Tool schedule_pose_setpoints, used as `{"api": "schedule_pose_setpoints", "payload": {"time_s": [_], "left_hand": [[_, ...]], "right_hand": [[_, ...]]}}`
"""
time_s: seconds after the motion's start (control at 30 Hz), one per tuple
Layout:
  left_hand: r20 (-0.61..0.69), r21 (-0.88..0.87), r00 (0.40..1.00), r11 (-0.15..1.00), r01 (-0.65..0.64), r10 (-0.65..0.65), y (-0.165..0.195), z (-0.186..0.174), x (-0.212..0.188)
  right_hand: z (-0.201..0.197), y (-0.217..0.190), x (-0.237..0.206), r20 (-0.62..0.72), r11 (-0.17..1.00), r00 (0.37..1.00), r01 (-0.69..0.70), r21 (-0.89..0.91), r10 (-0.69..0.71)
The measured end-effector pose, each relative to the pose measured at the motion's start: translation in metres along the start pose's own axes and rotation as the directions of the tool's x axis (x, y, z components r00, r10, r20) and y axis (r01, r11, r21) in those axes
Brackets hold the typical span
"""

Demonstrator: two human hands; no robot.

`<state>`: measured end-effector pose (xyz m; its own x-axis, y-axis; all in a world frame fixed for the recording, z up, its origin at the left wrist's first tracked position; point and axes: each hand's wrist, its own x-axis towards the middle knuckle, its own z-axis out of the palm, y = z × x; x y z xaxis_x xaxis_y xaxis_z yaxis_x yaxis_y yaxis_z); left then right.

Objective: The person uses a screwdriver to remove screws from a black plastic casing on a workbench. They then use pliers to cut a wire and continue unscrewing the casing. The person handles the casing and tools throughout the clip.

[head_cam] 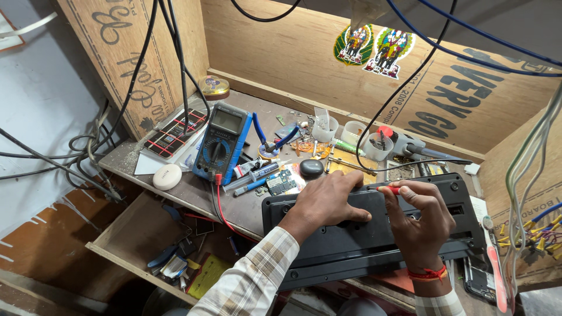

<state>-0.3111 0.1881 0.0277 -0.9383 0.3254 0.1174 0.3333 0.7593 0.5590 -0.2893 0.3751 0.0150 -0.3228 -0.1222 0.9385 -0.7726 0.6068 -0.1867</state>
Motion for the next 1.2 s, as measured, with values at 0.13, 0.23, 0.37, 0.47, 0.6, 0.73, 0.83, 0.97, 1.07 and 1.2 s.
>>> {"api": "schedule_pose_setpoints", "payload": {"time_s": [0.13,0.23,0.37,0.47,0.6,0.73,0.83,0.97,1.07,1.2], "left_hand": [[0.010,0.007,1.000,1.000,0.020,-0.020,0.000,-0.001,-0.002],[0.000,0.001,1.000,1.000,0.012,-0.012,0.000,-0.001,-0.002],[0.009,0.009,1.000,1.000,0.015,-0.015,0.000,-0.001,-0.002],[0.027,0.015,0.999,1.000,0.028,-0.028,0.000,-0.002,-0.002],[0.028,0.016,0.999,0.999,0.031,-0.032,0.000,-0.001,-0.002],[0.012,0.013,1.000,1.000,0.006,-0.006,-0.004,-0.001,-0.002],[0.019,0.017,1.000,1.000,0.016,-0.016,-0.004,0.000,-0.001],[0.021,0.008,1.000,1.000,0.019,-0.019,-0.003,-0.002,-0.001],[0.018,0.013,1.000,1.000,0.015,-0.015,-0.001,-0.002,-0.003],[0.021,0.011,1.000,1.000,0.022,-0.022,-0.001,-0.002,-0.003]], "right_hand": [[0.001,-0.007,0.002,-0.008,1.000,1.000,0.003,-0.022,-0.003],[0.000,-0.008,0.006,0.056,0.998,0.998,-0.041,0.038,0.039],[-0.001,-0.011,0.013,0.078,0.986,0.988,-0.139,0.095,0.132],[0.000,-0.013,0.021,0.054,0.987,0.988,-0.149,0.066,0.146],[-0.001,-0.011,0.030,0.111,0.968,0.977,-0.200,0.151,0.184],[0.004,-0.009,0.029,0.156,0.937,0.954,-0.284,0.204,0.256],[0.006,-0.005,0.029,0.125,0.950,0.950,-0.299,0.095,0.286],[0.005,-0.004,0.034,0.170,0.925,0.936,-0.336,0.175,0.308],[0.004,-0.005,0.037,0.206,0.939,0.945,-0.293,0.178,0.255],[0.007,-0.006,0.037,0.158,0.976,0.968,-0.207,0.059,0.196]]}}
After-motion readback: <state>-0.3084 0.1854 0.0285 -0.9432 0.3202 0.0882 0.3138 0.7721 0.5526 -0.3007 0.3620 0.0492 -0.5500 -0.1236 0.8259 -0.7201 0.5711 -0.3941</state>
